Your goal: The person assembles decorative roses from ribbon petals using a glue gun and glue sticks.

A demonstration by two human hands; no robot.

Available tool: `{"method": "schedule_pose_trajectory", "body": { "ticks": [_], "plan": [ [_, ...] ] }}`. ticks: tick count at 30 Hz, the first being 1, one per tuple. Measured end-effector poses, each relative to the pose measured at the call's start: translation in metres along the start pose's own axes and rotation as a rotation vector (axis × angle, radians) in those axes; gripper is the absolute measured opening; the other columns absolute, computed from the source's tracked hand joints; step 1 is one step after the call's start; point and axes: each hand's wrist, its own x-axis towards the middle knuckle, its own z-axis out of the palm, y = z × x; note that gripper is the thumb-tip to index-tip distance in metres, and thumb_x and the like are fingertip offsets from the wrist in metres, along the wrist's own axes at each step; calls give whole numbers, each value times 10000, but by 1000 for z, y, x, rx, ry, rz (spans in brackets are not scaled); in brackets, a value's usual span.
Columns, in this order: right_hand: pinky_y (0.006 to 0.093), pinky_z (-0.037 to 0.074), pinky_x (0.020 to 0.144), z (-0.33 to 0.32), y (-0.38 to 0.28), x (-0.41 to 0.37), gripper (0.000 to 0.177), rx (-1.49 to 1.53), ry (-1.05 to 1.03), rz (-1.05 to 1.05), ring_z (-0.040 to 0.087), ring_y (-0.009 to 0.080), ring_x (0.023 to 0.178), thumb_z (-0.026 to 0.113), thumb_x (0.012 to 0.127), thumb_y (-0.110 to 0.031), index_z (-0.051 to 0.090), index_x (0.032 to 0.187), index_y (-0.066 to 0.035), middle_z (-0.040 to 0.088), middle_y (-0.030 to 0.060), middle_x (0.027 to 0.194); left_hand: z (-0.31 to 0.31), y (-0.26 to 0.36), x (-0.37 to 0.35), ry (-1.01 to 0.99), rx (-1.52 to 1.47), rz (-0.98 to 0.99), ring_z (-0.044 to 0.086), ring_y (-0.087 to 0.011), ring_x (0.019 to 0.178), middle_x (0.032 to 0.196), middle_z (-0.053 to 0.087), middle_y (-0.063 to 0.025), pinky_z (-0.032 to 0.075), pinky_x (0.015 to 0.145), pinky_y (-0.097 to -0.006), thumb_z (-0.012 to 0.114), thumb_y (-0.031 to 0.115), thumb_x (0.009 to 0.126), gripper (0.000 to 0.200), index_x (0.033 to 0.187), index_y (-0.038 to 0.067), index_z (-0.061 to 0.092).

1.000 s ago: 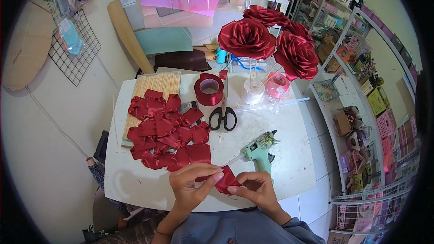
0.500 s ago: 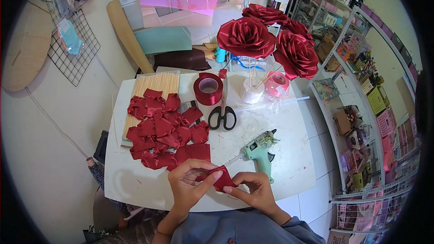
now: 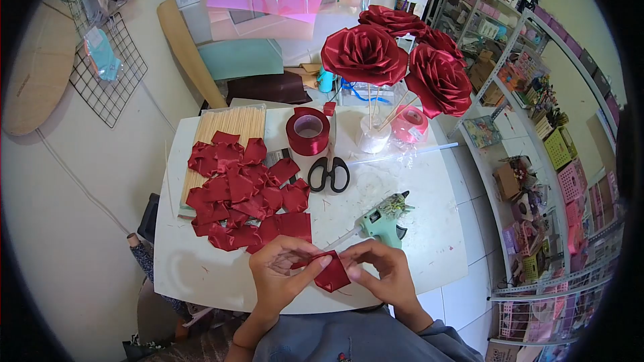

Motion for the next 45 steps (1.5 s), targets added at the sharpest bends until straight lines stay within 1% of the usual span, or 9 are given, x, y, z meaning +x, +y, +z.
{"method": "schedule_pose_trajectory", "body": {
  "ticks": [8,11,21,24,26,29,36,42,45],
  "plan": [
    [232,437,592,9,8,8,110,-203,87,-126,556,126,629,604,736,-53,562,789,33,590,99,709,1,1,1,-72,36,-34,583,-135,784,804,591,-114,478,721,-237,623,-87,670,237,873,-53,506],
    [215,406,655,11,2,5,53,-199,77,-55,513,101,690,557,764,-8,553,788,39,561,71,725,1,3,1,-70,31,-54,587,-135,775,796,600,-119,480,720,-239,628,-81,669,266,897,-52,492],
    [196,381,620,15,1,5,47,-268,121,-104,480,91,652,540,776,-9,535,761,35,538,51,698,3,4,1,-58,49,-76,588,-139,769,779,605,-130,483,712,-240,622,-85,673,333,957,-52,452],
    [243,412,602,10,3,5,93,-239,90,-102,516,122,625,543,784,-55,539,800,36,561,87,689,2,3,1,-49,47,-76,585,-133,761,777,604,-126,480,709,-234,623,-87,671,333,952,-50,449],
    [247,407,646,7,-1,4,132,103,61,31,500,110,662,529,807,-91,538,857,31,557,68,725,2,2,1,-25,64,-52,582,-124,739,765,602,-122,478,692,-223,622,-90,670,329,943,-46,446],
    [251,406,673,5,1,3,170,170,24,70,491,109,682,520,818,-120,532,900,28,553,62,755,2,1,1,0,55,-50,577,-114,728,765,597,-119,476,670,-215,620,-93,670,319,931,-40,446],
    [225,410,671,9,12,3,131,-76,-90,45,498,90,687,571,772,-59,541,850,41,556,64,753,2,1,2,41,40,-52,569,-109,728,781,580,-112,471,665,-208,615,-85,677,308,929,-28,448],
    [214,410,676,10,9,3,102,51,135,-39,513,82,723,584,741,7,548,831,37,554,42,756,1,0,3,-4,43,-89,557,-100,716,763,570,-88,459,671,-209,619,-72,670,342,958,-16,443],
    [224,413,699,8,8,4,100,162,184,-33,516,89,749,585,735,24,545,826,37,551,38,763,0,1,4,-136,55,-164,559,-93,712,758,574,-77,454,668,-207,625,-59,669,355,968,-10,441]
  ]
}}
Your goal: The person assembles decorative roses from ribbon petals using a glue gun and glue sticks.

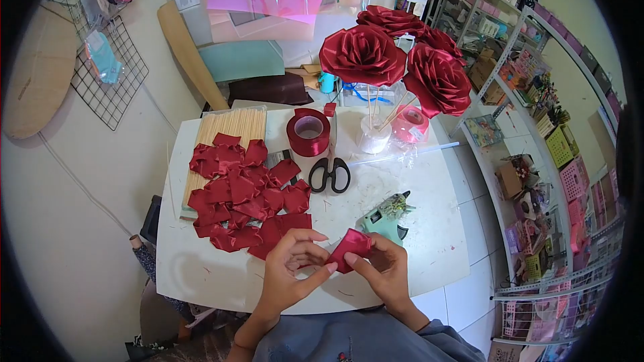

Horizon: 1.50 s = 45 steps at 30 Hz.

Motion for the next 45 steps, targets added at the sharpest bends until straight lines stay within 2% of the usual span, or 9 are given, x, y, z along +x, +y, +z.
{"method": "schedule_pose_trajectory", "body": {
  "ticks": [12,19,22,23,28,34,37,40,45],
  "plan": [
    [227,408,717,-1,-5,-1,94,50,-39,92,511,89,748,579,753,3,543,835,29,547,36,775,-1,-7,0,-63,77,38,575,-92,666,682,589,-69,460,627,-204,658,-16,677,362,968,3,444],
    [237,409,715,-3,-3,-2,124,57,-104,115,516,94,739,574,772,-47,543,875,14,549,36,775,-1,-8,0,227,48,207,566,-102,662,682,560,-73,465,614,-203,615,-88,683,267,847,-6,422],
    [244,419,678,-12,-9,-7,193,-146,-104,56,529,113,730,612,741,-71,540,902,8,556,61,767,-11,-5,1,351,110,262,559,-101,640,668,537,-62,464,596,-197,606,-99,683,258,834,-6,418],
    [251,422,652,-18,-14,-8,228,-397,-48,-16,535,133,714,634,715,-82,539,904,6,557,75,761,-16,-3,2,428,123,251,557,-102,625,659,526,-57,463,588,-195,604,-105,681,261,836,-7,418],
    [348,423,630,-47,-10,-8,485,-1220,211,-202,495,274,768,697,648,-214,448,973,47,452,170,871,-60,6,14,543,326,189,533,-81,578,651,533,-48,456,542,-193,624,-40,686,221,809,8,447],
    [361,424,627,-53,0,-13,633,-1157,149,109,499,305,720,710,622,-303,390,1029,62,459,168,815,-84,8,42,583,783,133,536,-78,591,699,567,-41,424,512,-201,640,-12,673,207,829,31,511],
    [352,430,608,-54,9,-11,614,-1236,138,-25,519,297,706,705,625,-303,403,1025,52,492,168,799,-96,8,50,541,1213,426,523,-179,635,756,538,-51,417,543,-267,638,-27,602,207,772,33,535],
    [347,435,602,-53,7,-8,593,-1236,138,-1,533,290,717,699,627,-304,416,1015,44,510,178,830,-103,11,54,566,1403,530,494,-198,704,761,526,-36,421,583,-294,644,5,572,174,710,46,546],
    [345,441,601,-54,8,-8,565,-1230,158,-4,541,295,702,696,626,-301,440,994,42,519,174,814,-107,10,52,516,1440,466,474,-202,738,762,527,-22,422,609,-307,650,48,563,112,644,67,575]
  ]
}}
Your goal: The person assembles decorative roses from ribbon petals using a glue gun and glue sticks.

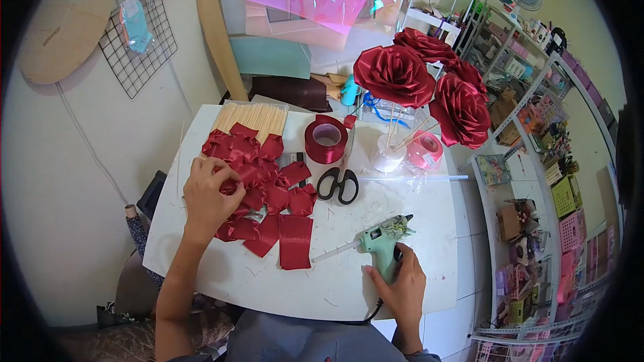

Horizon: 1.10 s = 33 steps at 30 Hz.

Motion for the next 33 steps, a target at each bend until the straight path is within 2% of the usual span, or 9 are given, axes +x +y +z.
{"method": "schedule_pose_trajectory", "body": {
  "ticks": [5,11,13,16,18,22,27,31,33],
  "plan": [
    [350,444,597,-2,0,3,542,-19,-8,30,548,299,696,687,631,-277,449,1002,39,529,176,798,-16,-1,-3,-5,13,37,496,-167,701,800,550,-30,421,587,-286,662,82,607,180,783,79,623],
    [333,448,583,-1,4,2,453,161,36,37,553,294,654,658,645,-169,465,987,57,547,181,791,-43,-18,-8,25,-886,-773,511,-71,586,873,580,-105,430,539,-206,587,44,739,547,1218,-11,329],
    [310,457,607,-4,3,2,432,243,10,144,567,249,671,650,655,-130,469,993,68,552,177,791,-30,-41,-19,208,-792,-684,560,-144,702,1008,531,-148,455,608,-224,579,44,751,650,1276,-4,197],
    [291,445,693,-3,6,0,437,650,-22,200,560,193,756,633,673,-95,452,1038,63,556,151,845,-34,-39,-19,267,45,-64,542,-237,910,1173,410,-186,466,657,-249,544,102,790,662,1296,-2,129],
    [288,431,732,-3,5,-1,431,807,-19,177,547,179,804,621,681,-78,446,1051,58,553,138,884,-39,-20,-15,163,-924,-368,399,-288,1122,1276,291,-187,457,775,-299,484,224,833,609,1304,29,150],
    [263,397,781,-5,3,-4,416,1032,-4,197,510,145,864,598,692,-50,438,1065,43,535,84,924,-52,3,13,-45,-1185,-420,401,-291,1117,1268,299,-191,500,713,-304,512,306,806,655,1291,15,182],
    [219,388,694,-6,2,-6,394,1071,50,201,479,108,771,612,689,-76,446,1028,37,504,42,848,-97,27,64,-529,-1213,-240,528,-269,973,1230,343,-215,515,475,-210,548,386,762,728,1268,-16,215],
    [235,389,667,-5,9,-8,435,1088,11,217,477,116,751,615,682,-133,437,1045,30,502,40,834,-114,50,77,-373,-1169,-99,591,-235,831,1167,416,-197,445,381,-169,576,250,767,695,1288,7,186],
    [244,391,656,-2,12,-9,448,1077,11,214,478,123,738,604,681,-137,428,1059,26,501,43,826,-94,65,52,-45,-791,-231,569,-117,545,893,576,-137,371,346,-172,674,197,688,534,1121,-11,442]
  ]
}}
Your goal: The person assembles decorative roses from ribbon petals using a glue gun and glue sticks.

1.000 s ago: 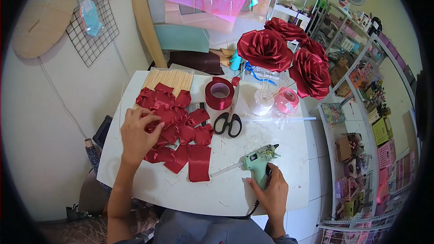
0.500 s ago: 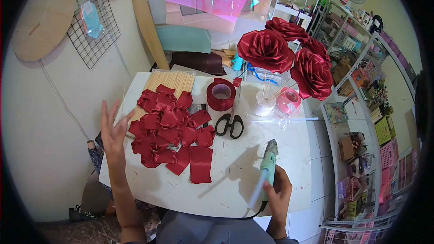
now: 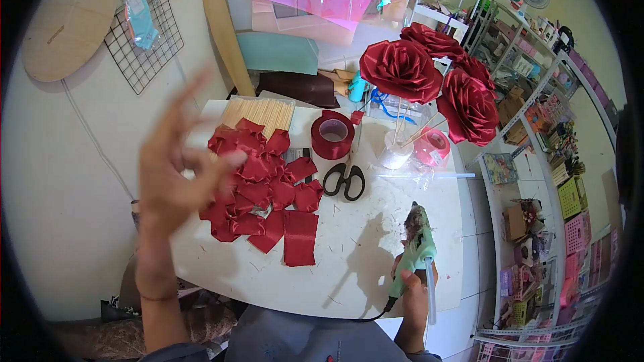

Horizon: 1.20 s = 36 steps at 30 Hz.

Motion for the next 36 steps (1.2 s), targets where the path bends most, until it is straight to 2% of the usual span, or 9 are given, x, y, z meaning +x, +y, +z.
{"method": "schedule_pose_trajectory", "body": {
  "ticks": [2,3,4,8,11,13,27,34,36],
  "plan": [
    [262,395,638,0,4,1,415,114,-70,68,483,146,706,541,696,-100,409,1072,16,500,64,811,13,-37,-29,-72,372,318,436,-49,396,596,558,-45,319,338,-197,738,174,615,277,753,14,560],
    [263,395,608,2,0,1,376,160,-149,89,480,158,667,475,701,-37,399,1065,11,496,86,796,20,-38,-48,-238,409,34,379,-49,370,469,484,-9,311,354,-213,750,210,600,323,536,47,478],
    [263,395,608,1,0,2,376,168,-140,77,480,158,667,475,701,-37,399,1065,11,496,86,796,33,-44,-66,-234,440,-111,397,-46,383,428,457,-10,297,368,-197,779,179,557,348,489,36,469],
    [258,386,555,6,-3,-2,308,269,-170,192,466,158,632,444,731,-12,410,1036,12,487,94,720,77,-72,-94,-51,581,-166,487,-149,504,553,534,-41,381,465,-268,752,273,565,337,609,39,514],
    [275,378,447,15,-15,-6,269,399,-165,299,458,179,604,477,750,-60,415,993,39,439,173,964,82,-81,-94,-76,809,-118,507,-195,609,617,553,-44,406,548,-307,737,300,565,345,663,46,526],
    [253,361,422,18,-12,-4,258,437,-209,270,441,164,582,476,758,-64,420,990,34,444,174,957,83,-84,-94,-129,869,-159,505,-206,651,632,552,-44,408,587,-320,732,303,564,344,675,49,527],
    [213,335,420,21,-12,-10,229,230,-187,354,434,99,529,545,743,-52,474,949,15,524,110,861,76,-93,-96,-64,281,-190,542,-118,577,663,554,-69,427,537,-222,658,33,656,126,723,-12,561],
    [198,345,437,24,-16,-14,239,121,-218,354,440,80,527,576,760,-117,519,954,9,548,59,759,80,-65,-89,109,-72,-352,550,-83,635,745,567,-69,444,538,-196,676,-52,614,254,837,-39,556],
    [201,368,456,21,-11,-16,259,101,-243,358,462,83,532,596,753,-122,529,966,10,551,49,735,82,-71,-95,6,-22,18,555,-96,656,757,571,-81,446,531,-204,692,-61,584,268,823,-13,582]
  ]
}}
